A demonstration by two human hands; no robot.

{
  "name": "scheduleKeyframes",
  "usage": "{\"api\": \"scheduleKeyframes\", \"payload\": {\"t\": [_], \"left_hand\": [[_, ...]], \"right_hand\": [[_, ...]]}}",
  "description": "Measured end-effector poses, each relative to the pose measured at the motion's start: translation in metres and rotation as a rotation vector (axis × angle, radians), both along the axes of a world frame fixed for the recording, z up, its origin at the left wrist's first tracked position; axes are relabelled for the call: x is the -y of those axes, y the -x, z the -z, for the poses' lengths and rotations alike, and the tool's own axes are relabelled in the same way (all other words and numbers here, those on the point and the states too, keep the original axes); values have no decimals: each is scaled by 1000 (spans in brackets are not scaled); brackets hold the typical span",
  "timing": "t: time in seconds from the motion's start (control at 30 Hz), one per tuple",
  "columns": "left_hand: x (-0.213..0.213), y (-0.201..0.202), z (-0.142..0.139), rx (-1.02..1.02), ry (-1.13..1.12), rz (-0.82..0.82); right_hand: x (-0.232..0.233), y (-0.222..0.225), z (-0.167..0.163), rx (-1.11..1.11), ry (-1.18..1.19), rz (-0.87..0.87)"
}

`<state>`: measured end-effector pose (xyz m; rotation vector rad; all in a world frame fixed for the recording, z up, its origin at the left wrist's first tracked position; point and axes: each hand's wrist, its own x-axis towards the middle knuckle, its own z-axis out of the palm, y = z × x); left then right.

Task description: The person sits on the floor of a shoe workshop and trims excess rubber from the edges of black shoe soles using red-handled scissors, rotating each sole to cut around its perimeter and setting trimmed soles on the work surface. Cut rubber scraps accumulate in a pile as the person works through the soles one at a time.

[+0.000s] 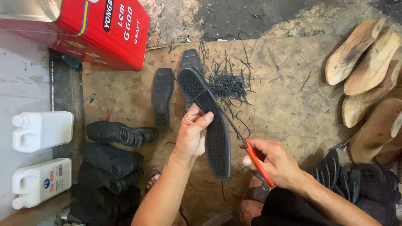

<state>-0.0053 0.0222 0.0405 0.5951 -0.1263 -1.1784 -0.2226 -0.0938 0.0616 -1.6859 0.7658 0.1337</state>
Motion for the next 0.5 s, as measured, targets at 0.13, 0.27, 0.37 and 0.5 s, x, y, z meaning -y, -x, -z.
{"api": "scheduleKeyframes", "payload": {"t": [0.13, 0.27, 0.37, 0.5], "left_hand": [[1, 8, 3, 18, -42, 82], [3, 23, 7, -18, -29, 163], [4, 29, 9, -24, -13, 168], [5, 29, 8, -38, -62, 182]], "right_hand": [[2, -2, 0, 101, 63, 22], [3, -7, -2, 229, 164, 62], [0, -11, -4, 238, 106, 133], [0, -10, -1, 77, 134, 150]]}}
